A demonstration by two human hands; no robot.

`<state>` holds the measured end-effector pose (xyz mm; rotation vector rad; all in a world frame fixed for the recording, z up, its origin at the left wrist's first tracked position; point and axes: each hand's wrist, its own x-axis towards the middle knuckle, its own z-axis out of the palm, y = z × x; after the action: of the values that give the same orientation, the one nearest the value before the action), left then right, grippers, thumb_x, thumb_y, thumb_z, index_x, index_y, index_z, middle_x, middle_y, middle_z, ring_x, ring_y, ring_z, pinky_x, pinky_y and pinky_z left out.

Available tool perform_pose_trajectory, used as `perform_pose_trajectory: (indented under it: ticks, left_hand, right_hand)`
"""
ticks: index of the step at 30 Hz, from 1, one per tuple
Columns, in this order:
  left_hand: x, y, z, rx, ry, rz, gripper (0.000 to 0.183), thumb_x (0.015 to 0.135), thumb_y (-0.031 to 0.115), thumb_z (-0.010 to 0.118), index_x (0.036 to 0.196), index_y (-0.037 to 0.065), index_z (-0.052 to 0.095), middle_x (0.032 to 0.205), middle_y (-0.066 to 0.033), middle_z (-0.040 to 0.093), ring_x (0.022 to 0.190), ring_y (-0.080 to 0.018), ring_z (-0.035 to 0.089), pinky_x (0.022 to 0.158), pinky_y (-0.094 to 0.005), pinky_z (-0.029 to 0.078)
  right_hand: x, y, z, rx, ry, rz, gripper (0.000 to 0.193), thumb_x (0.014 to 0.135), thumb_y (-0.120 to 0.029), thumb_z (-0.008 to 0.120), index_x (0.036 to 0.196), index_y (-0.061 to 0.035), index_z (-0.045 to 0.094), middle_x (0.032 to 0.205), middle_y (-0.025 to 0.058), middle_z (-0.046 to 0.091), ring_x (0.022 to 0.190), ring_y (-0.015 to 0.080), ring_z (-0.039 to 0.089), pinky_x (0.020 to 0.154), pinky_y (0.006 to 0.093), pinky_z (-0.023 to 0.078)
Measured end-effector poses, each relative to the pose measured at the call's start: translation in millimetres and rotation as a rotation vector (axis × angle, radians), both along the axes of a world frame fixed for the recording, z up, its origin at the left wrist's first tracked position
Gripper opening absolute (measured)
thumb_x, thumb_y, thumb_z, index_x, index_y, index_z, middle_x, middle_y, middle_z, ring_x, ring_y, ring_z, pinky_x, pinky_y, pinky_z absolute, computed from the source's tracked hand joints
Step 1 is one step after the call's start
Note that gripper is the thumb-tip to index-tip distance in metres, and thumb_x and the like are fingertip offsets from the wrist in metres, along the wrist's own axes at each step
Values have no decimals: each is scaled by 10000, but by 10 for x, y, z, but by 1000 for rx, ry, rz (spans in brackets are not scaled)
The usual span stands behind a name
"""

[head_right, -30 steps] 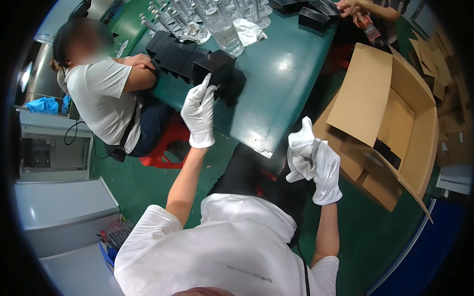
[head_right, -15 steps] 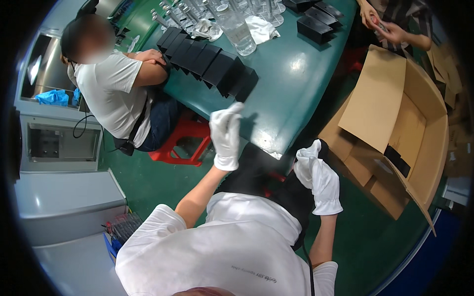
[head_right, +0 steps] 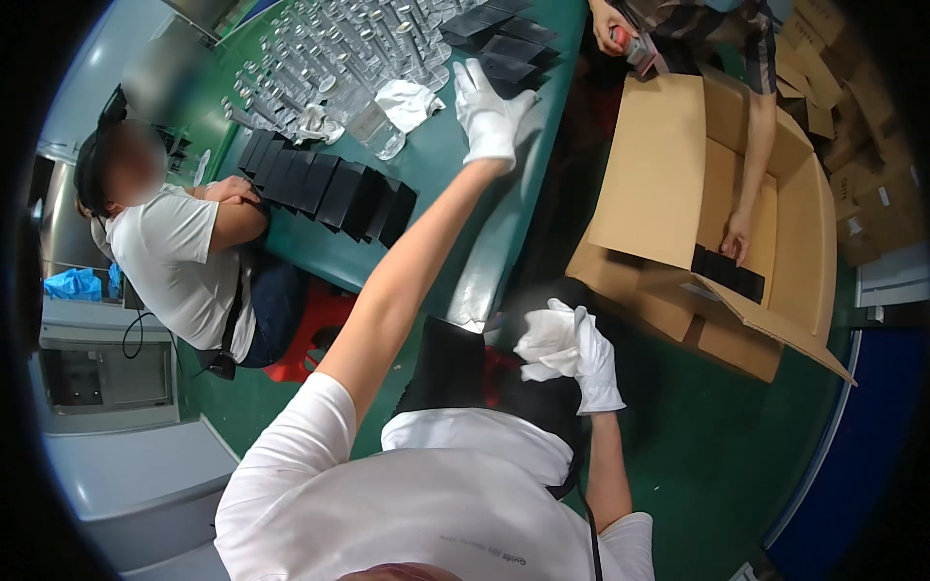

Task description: The person wipes the surfaces of small black rectangular electronic components using a white cloth. They handle the items one at a time, picking them up from a table, cleaning them, and placing them into a cardboard box. The person also folds the cloth during the process.

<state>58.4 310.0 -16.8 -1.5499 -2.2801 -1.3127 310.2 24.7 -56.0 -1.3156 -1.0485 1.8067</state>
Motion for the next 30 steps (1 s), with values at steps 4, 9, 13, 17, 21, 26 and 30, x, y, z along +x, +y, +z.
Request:
perform_pose_trajectory:
  ticks: [4, 9, 13, 17, 21, 26, 30]
  left_hand:
    - [-126, 302, -86, -81, -160, 47, 1168, 669, 454, 875, 1563, -17, 290, 1512, -247, 462, 1387, -400, 462, 1174, -453, 358]
    - [-249, 46, -94, -148, -223, -57, 970, 733, 272, 780, 1539, -20, 324, 1333, -255, 570, 1233, -420, 561, 1084, -458, 442]
    - [-371, -740, -198, 26, -151, -321, 785, 772, 104, 698, 1485, -16, 391, 1223, -267, 611, 1156, -450, 597, 1021, -454, 485]
    - [-602, -1581, -284, 122, 52, -452, 746, 714, -9, 627, 1432, -64, 434, 1222, -305, 600, 1134, -504, 584, 1009, -485, 492]
    - [-529, -2226, -70, 107, -38, -373, 732, 743, 87, 736, 1401, -92, 467, 1298, -316, 553, 1244, -474, 535, 1067, -493, 449]
    - [-322, -3105, -166, -12, -777, -272, 392, 964, 203, 659, 1329, 61, 626, 1437, -146, 578, 1235, -246, 609, 1041, -381, 487]
    - [-209, -2916, -281, 147, -1788, -654, 689, 1092, 457, 451, 1510, -86, 376, 1556, -188, 435, 1468, -286, 405, 1243, -367, 297]
  right_hand:
    - [-45, -21, -142, -362, 587, -171, 732, 1023, -565, 525, 1424, 46, 527, 1358, 139, 635, 1171, 236, 662, 981, 363, 574]
    - [-93, -243, -556, -453, 693, -252, 448, 1048, -346, 599, 1364, -32, 556, 1373, 138, 611, 1210, 255, 645, 944, 408, 613]
    - [-125, -28, -305, -394, 792, -226, 479, 1057, -326, 580, 1422, -24, 512, 1390, 138, 600, 1214, 282, 639, 1007, 422, 583]
    - [-230, 537, 206, -23, 657, -243, 508, 1059, -370, 569, 1441, -38, 522, 1398, 148, 596, 1251, 271, 616, 1026, 429, 563]
    - [-816, 1011, 827, 477, 1, -152, 443, 1067, -282, 549, 1441, -45, 572, 1496, 104, 548, 1379, 229, 523, 1097, 391, 474]
    - [-1675, 1299, 471, 1121, -500, 200, 444, 1016, -178, 615, 1459, -198, 598, 1582, 105, 469, 1480, 308, 402, 1219, 399, 304]
    - [-1817, 1337, 334, 1518, -772, 208, 479, 956, -93, 687, 1426, -157, 618, 1560, 102, 495, 1473, 327, 414, 1196, 415, 357]
